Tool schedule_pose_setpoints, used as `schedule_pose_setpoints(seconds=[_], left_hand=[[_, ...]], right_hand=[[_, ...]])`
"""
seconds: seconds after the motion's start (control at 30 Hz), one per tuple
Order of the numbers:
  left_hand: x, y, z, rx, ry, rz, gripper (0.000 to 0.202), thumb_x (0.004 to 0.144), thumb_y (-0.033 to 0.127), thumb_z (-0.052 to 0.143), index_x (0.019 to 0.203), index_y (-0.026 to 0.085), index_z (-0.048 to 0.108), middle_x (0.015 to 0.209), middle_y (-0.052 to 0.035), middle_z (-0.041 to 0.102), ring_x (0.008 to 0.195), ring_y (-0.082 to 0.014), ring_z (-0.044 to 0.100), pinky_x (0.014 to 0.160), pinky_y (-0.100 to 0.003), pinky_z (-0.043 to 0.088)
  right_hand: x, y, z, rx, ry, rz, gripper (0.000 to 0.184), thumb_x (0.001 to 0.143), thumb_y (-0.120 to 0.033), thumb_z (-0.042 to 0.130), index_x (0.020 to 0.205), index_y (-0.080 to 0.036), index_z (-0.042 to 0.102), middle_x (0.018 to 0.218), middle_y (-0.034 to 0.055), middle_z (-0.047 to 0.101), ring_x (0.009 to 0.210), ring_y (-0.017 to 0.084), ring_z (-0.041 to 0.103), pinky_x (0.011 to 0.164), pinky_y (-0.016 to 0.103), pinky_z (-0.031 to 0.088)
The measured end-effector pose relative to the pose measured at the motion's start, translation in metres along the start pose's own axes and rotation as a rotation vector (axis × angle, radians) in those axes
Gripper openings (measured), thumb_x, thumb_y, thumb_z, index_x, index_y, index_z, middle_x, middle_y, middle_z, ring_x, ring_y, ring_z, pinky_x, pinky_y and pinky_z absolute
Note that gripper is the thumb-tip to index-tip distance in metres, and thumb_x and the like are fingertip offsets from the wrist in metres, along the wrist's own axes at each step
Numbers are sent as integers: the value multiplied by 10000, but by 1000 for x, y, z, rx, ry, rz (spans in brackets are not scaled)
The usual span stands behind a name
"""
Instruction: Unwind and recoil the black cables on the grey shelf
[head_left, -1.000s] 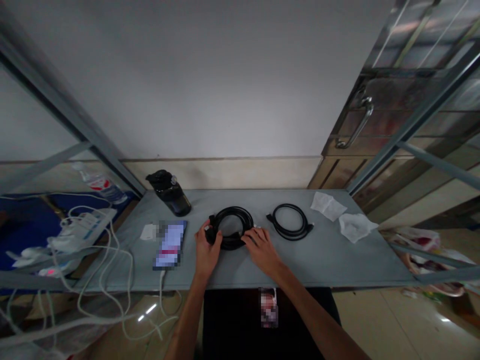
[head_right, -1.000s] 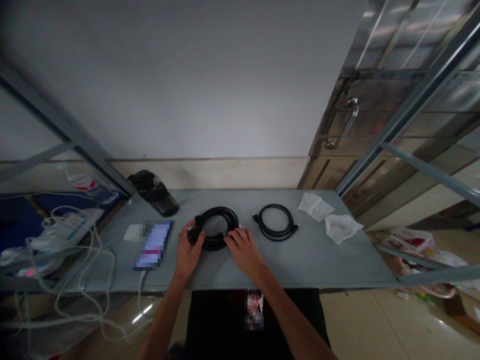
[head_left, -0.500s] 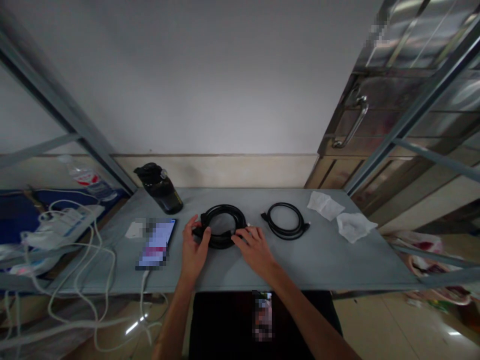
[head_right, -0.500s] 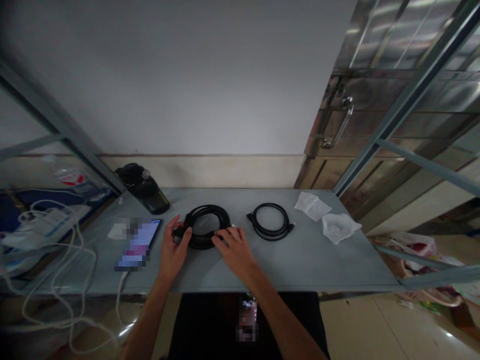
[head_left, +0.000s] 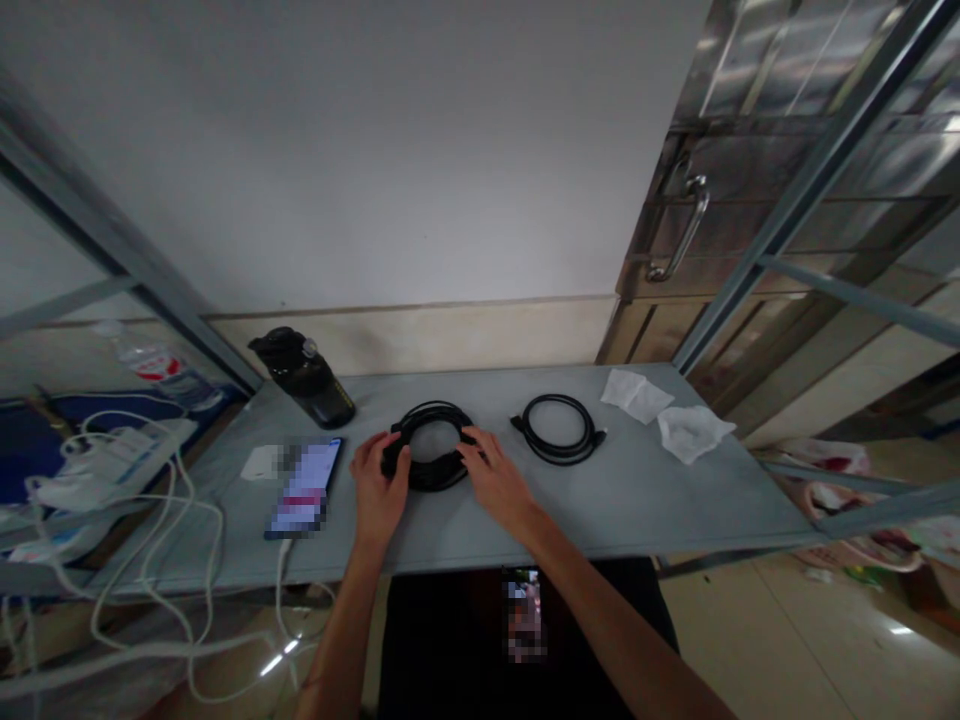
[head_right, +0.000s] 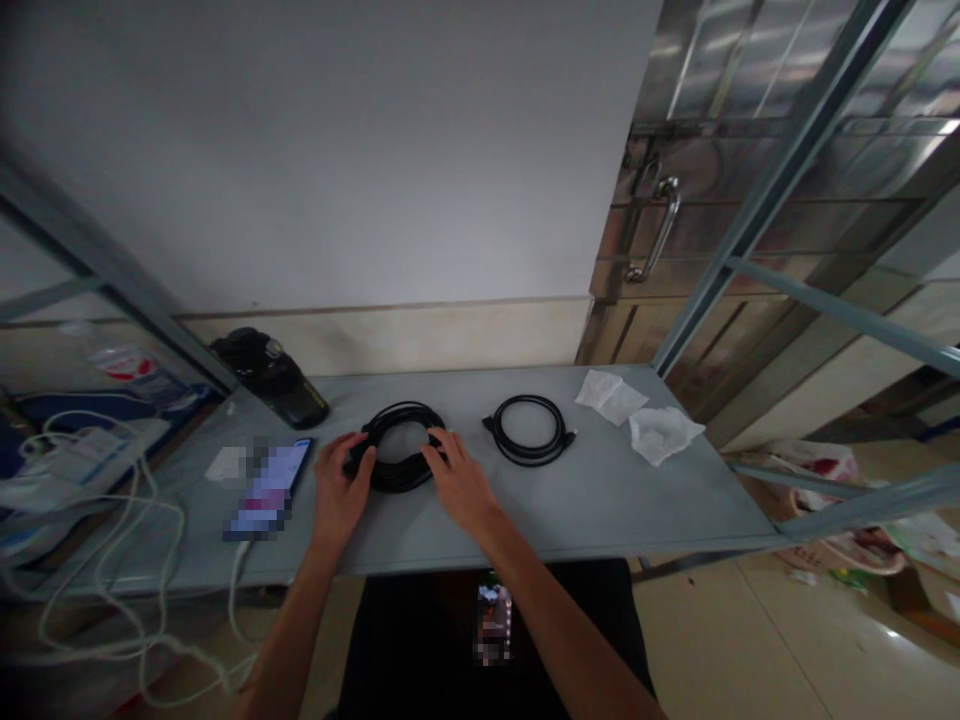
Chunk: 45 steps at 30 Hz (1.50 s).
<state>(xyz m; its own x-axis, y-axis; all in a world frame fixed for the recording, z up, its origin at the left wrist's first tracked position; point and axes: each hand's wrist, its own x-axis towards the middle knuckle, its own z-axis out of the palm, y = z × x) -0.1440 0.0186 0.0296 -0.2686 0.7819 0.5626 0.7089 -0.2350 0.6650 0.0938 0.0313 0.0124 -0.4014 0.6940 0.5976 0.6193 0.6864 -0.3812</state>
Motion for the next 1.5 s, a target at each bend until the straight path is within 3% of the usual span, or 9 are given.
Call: schedule_pose_setpoints(seconds=[0.13,0.27,0.5,0.63,0.9,1.07,1.2,1.33,1.5], left_hand=[[1,3,-2,19,-35,10,382,1076,581,628,1229,273,795,1426,-148,695,1422,-382,621,1305,-624,402],[1,5,-3,7,-56,61,378,1096,586,613,1163,280,824,1449,-139,713,1440,-383,622,1318,-634,374],[3,10,-2,-15,-59,57,377,1088,620,628,1129,292,811,1455,-116,728,1419,-364,640,1315,-615,394],[2,15,-3,-9,-49,74,351,1074,617,664,1162,308,806,1476,-110,710,1429,-376,630,1324,-628,380],[2,27,-2,27,-38,147,482,1059,609,682,1402,271,698,1519,-169,665,1480,-412,581,1321,-650,360],[-10,51,-2,-26,2,175,417,1023,538,743,1339,266,736,1434,-171,726,1406,-411,632,1305,-649,374],[-38,95,28,-338,-184,11,280,1039,539,737,1071,273,819,1103,-127,807,1121,-351,739,1114,-527,555],[-53,135,82,-716,-442,-336,603,957,766,753,1179,207,801,1035,-120,831,902,-295,781,746,-381,614],[-49,142,118,-925,-485,-478,656,861,815,832,970,170,785,944,-90,786,873,-247,749,725,-325,600]], right_hand=[[-1,4,-14,36,91,66,393,1133,-196,555,1521,-178,612,1663,205,512,1535,309,521,1249,550,558],[-17,37,-47,-183,70,170,492,1104,-250,620,1577,-131,552,1652,238,510,1531,378,492,1271,614,493],[-62,104,-93,-395,-46,350,381,1114,-486,673,1318,-165,693,1230,168,715,1193,366,663,1058,526,559],[-66,106,-90,-338,-94,263,249,1182,-398,555,1171,-201,707,1163,126,731,1129,317,689,1040,479,559],[-59,100,-91,-414,-150,311,380,1239,-413,383,1122,-178,658,1100,149,755,1029,312,755,945,432,588],[-61,95,-94,-351,-201,462,401,1242,-376,342,1338,-102,619,908,141,800,843,310,821,716,358,573],[-66,92,-95,-288,-181,419,402,1231,-345,388,1429,-68,601,987,187,841,870,306,849,756,341,601],[-69,86,-97,-280,-271,293,406,1237,-359,404,1457,-84,607,1034,177,856,919,299,862,767,315,607],[-71,80,-103,-248,-309,182,402,1240,-401,425,1439,-130,646,1073,162,856,976,286,855,827,315,623]])
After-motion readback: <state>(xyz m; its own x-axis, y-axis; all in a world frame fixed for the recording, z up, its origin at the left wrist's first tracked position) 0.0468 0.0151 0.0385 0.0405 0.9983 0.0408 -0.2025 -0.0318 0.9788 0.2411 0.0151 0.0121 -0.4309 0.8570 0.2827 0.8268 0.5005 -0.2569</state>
